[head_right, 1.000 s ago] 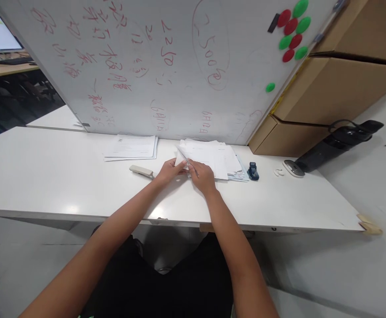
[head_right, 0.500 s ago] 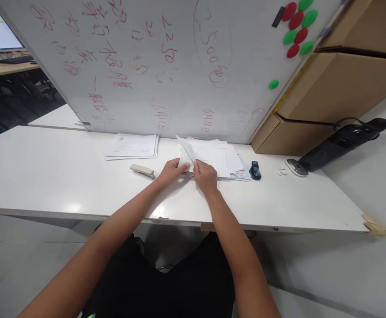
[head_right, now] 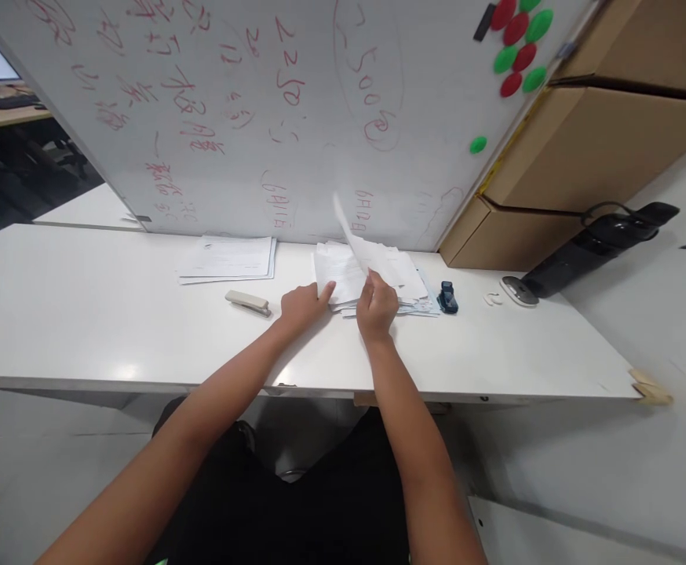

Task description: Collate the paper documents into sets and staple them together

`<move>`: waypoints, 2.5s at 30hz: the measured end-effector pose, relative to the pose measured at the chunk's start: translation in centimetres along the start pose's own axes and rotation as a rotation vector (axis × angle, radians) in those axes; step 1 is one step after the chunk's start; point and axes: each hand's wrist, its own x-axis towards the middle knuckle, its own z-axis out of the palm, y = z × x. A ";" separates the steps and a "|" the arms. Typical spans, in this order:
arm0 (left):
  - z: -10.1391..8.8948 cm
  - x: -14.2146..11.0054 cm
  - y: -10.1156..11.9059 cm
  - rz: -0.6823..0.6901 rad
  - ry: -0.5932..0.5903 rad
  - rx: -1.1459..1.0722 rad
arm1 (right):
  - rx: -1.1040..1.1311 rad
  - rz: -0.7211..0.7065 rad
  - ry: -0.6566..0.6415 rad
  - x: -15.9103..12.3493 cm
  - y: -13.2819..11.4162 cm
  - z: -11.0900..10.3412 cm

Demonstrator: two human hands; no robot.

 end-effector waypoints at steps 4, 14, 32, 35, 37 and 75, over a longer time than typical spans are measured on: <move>-1.8 -0.7 0.1 0.046 0.186 -0.187 | 0.047 -0.041 -0.119 -0.2 -0.4 -0.2; -2.6 -0.9 2.2 -0.046 -0.404 -1.095 | 0.092 -0.490 -0.535 -0.2 -3.4 -0.2; -3.4 0.2 1.0 -0.238 -0.147 -1.297 | 0.813 0.905 -0.303 1.4 -1.1 -0.5; -3.4 0.4 0.8 -0.225 -0.114 -1.261 | 0.892 1.015 -0.281 1.7 -1.2 -0.9; -3.3 0.5 0.7 -0.223 -0.080 -1.176 | 0.905 1.027 -0.292 1.7 -1.3 -0.9; -4.3 -2.9 2.6 -0.090 -0.256 -0.709 | 0.696 1.089 0.164 2.9 0.5 -2.9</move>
